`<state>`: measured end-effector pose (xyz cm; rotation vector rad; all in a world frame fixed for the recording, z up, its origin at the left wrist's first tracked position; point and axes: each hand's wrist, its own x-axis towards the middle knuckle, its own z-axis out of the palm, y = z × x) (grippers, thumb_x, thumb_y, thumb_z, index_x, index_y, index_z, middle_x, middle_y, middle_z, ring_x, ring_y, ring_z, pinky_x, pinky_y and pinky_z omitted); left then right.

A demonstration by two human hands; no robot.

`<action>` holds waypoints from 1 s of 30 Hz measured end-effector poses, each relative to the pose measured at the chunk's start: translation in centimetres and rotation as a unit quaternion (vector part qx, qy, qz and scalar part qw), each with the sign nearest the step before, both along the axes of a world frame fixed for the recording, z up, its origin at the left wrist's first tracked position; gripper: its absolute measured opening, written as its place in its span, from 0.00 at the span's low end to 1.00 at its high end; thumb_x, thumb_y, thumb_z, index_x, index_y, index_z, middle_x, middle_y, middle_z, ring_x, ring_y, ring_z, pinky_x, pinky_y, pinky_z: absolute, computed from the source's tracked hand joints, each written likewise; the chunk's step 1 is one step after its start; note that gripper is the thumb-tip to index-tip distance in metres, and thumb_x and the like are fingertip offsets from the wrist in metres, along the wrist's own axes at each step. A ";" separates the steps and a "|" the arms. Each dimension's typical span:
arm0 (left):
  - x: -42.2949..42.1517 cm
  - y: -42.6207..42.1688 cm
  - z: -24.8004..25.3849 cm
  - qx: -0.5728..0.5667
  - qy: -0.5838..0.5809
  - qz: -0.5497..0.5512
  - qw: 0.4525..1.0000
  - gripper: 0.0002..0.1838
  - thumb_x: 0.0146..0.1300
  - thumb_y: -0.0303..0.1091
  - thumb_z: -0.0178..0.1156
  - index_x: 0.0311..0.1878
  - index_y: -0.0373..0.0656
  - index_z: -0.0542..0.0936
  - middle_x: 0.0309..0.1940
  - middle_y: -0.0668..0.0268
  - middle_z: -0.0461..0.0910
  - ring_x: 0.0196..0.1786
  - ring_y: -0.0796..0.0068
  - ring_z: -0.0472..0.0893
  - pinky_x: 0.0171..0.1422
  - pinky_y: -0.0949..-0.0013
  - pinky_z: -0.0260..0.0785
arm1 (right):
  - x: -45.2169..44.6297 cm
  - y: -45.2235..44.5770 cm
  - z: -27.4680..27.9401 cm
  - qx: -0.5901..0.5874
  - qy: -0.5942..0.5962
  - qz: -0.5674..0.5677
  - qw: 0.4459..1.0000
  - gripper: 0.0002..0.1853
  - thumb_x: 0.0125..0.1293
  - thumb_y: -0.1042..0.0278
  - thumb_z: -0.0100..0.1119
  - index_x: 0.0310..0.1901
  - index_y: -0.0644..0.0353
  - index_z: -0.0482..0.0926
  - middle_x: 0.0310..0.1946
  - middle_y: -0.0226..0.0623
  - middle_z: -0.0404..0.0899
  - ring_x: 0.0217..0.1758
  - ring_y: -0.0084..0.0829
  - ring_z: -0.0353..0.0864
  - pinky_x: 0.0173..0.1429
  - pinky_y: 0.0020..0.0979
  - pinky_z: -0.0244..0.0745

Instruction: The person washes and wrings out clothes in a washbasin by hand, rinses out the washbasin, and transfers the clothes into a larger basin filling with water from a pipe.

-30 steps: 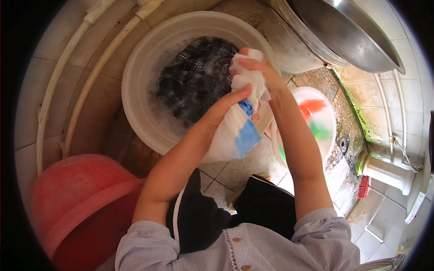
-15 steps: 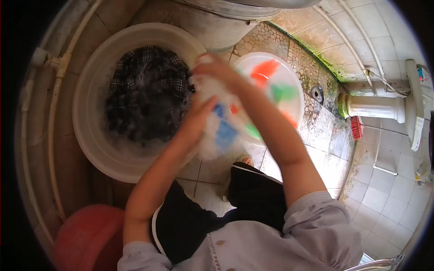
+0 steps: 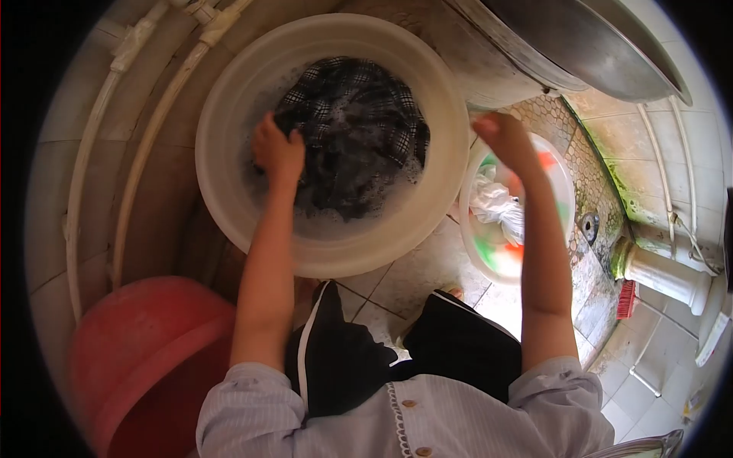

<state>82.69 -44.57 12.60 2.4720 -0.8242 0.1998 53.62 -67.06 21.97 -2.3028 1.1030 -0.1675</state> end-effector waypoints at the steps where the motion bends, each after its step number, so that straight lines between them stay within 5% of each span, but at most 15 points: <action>1: 1.1 0.9 -1.4 0.000 -0.002 0.004 1.000 0.24 0.53 0.35 0.60 0.53 0.37 0.70 0.50 0.51 0.72 0.56 0.56 0.70 0.61 0.57 0.59 | 3.4 1.5 -0.3 0.046 -0.040 0.034 0.998 0.15 0.57 0.55 0.57 0.35 0.59 0.81 0.29 0.44 0.81 0.35 0.40 0.80 0.41 0.36 0.73; 4: 2.4 2.6 -3.4 0.049 -0.009 0.159 0.986 0.28 0.49 0.32 0.61 0.55 0.36 0.67 0.51 0.49 0.71 0.56 0.56 0.71 0.61 0.58 0.60 | 11.5 6.1 -5.9 0.168 -0.191 0.161 0.954 0.13 0.56 0.63 0.58 0.41 0.58 0.79 0.34 0.42 0.81 0.38 0.42 0.80 0.46 0.36 0.73; 6: 1.7 3.3 -2.5 -0.056 0.432 0.120 0.892 0.31 0.48 0.28 0.59 0.58 0.34 0.63 0.52 0.47 0.71 0.55 0.55 0.72 0.60 0.59 0.62 | 15.2 9.8 -9.2 0.099 -0.257 0.154 0.949 0.18 0.55 0.63 0.58 0.48 0.58 0.76 0.39 0.44 0.80 0.42 0.45 0.79 0.48 0.39 0.73; 8: 1.6 4.2 -9.7 -0.093 0.318 -0.063 0.941 0.31 0.47 0.26 0.58 0.58 0.34 0.62 0.52 0.45 0.71 0.55 0.52 0.72 0.59 0.60 0.63 | 16.8 13.0 -14.4 0.089 -0.243 0.114 0.959 0.20 0.55 0.63 0.57 0.50 0.57 0.74 0.42 0.46 0.78 0.46 0.46 0.77 0.51 0.39 0.71; 10: -0.9 3.4 -9.0 -0.028 0.253 -0.119 0.960 0.30 0.48 0.27 0.59 0.58 0.36 0.64 0.53 0.45 0.70 0.57 0.50 0.70 0.59 0.60 0.62 | 16.8 14.4 -14.4 0.079 -0.225 0.071 0.969 0.22 0.56 0.64 0.56 0.53 0.57 0.72 0.44 0.47 0.77 0.50 0.46 0.76 0.55 0.38 0.70; 12: -2.8 2.7 -6.9 0.009 0.300 -0.131 0.945 0.30 0.49 0.28 0.58 0.59 0.37 0.64 0.53 0.46 0.70 0.57 0.49 0.70 0.60 0.60 0.62 | 15.7 14.0 -11.9 0.143 0.109 0.187 0.966 0.26 0.53 0.62 0.56 0.56 0.59 0.70 0.46 0.51 0.76 0.51 0.47 0.75 0.55 0.40 0.69; 14: -3.1 3.5 -7.3 0.042 0.341 -0.140 0.928 0.30 0.50 0.28 0.57 0.59 0.38 0.64 0.54 0.47 0.70 0.58 0.49 0.69 0.61 0.60 0.61 | 14.6 12.9 -11.7 0.148 0.160 0.212 0.953 0.28 0.51 0.62 0.56 0.56 0.60 0.69 0.46 0.52 0.75 0.51 0.47 0.75 0.54 0.40 0.70; 16: -2.3 5.4 -9.8 0.149 0.241 -0.167 0.944 0.26 0.53 0.29 0.55 0.58 0.40 0.67 0.53 0.49 0.71 0.58 0.50 0.70 0.61 0.60 0.61 | 13.5 11.3 -12.6 0.149 0.210 0.230 0.939 0.30 0.49 0.62 0.57 0.57 0.62 0.68 0.47 0.54 0.75 0.50 0.47 0.75 0.54 0.41 0.70; 18: 0.9 5.7 -7.9 0.408 0.211 -0.167 0.873 0.22 0.54 0.28 0.54 0.55 0.41 0.72 0.51 0.52 0.74 0.56 0.57 0.72 0.58 0.60 0.64 | 13.0 9.2 -14.2 0.169 0.274 0.209 0.923 0.30 0.47 0.62 0.58 0.55 0.61 0.70 0.45 0.49 0.77 0.52 0.43 0.76 0.55 0.38 0.71; 20: 3.7 5.6 -3.1 0.277 0.498 -0.055 0.820 0.18 0.54 0.32 0.55 0.50 0.43 0.76 0.48 0.56 0.76 0.53 0.65 0.74 0.52 0.59 0.68 | 12.0 7.9 -8.0 0.369 0.152 0.045 0.916 0.27 0.47 0.61 0.59 0.51 0.63 0.74 0.44 0.44 0.78 0.52 0.35 0.75 0.53 0.34 0.71; 22: 3.9 5.3 1.2 0.110 0.596 0.050 0.794 0.19 0.54 0.38 0.55 0.50 0.45 0.77 0.46 0.61 0.77 0.50 0.68 0.75 0.46 0.62 0.70 | 11.7 6.2 -6.8 0.473 -0.023 0.096 0.875 0.26 0.47 0.59 0.61 0.49 0.61 0.76 0.42 0.38 0.79 0.52 0.30 0.73 0.50 0.32 0.70; 23: 4.2 5.2 2.4 0.109 0.596 0.051 0.794 0.19 0.54 0.38 0.55 0.50 0.45 0.77 0.46 0.61 0.77 0.50 0.68 0.75 0.46 0.62 0.70 | 12.0 6.2 -5.2 0.473 -0.022 0.098 0.875 0.26 0.47 0.59 0.61 0.49 0.61 0.76 0.42 0.38 0.79 0.52 0.30 0.73 0.50 0.32 0.70; 26: 5.0 4.2 4.2 -0.147 0.673 0.073 0.722 0.24 0.54 0.44 0.56 0.54 0.46 0.73 0.45 0.62 0.77 0.49 0.64 0.75 0.47 0.65 0.68 | 12.8 6.2 -2.8 0.457 -0.159 0.087 0.871 0.23 0.50 0.63 0.61 0.49 0.62 0.75 0.42 0.38 0.77 0.47 0.27 0.74 0.48 0.28 0.71; 28: 4.0 2.8 4.8 -0.142 0.595 0.087 0.786 0.30 0.53 0.44 0.57 0.60 0.43 0.67 0.49 0.58 0.75 0.51 0.61 0.75 0.51 0.65 0.67 | 13.5 6.6 -4.2 0.151 -0.126 0.117 0.974 0.19 0.52 0.59 0.59 0.46 0.53 0.76 0.40 0.43 0.79 0.48 0.40 0.77 0.48 0.38 0.71; 30: 0.7 1.8 4.6 0.012 0.501 0.002 0.865 0.35 0.53 0.44 0.59 0.63 0.42 0.61 0.55 0.52 0.71 0.56 0.58 0.72 0.59 0.64 0.63 | 13.8 9.0 -5.4 0.090 0.041 0.141 0.985 0.26 0.52 0.61 0.59 0.54 0.55 0.68 0.41 0.48 0.77 0.49 0.44 0.76 0.50 0.40 0.72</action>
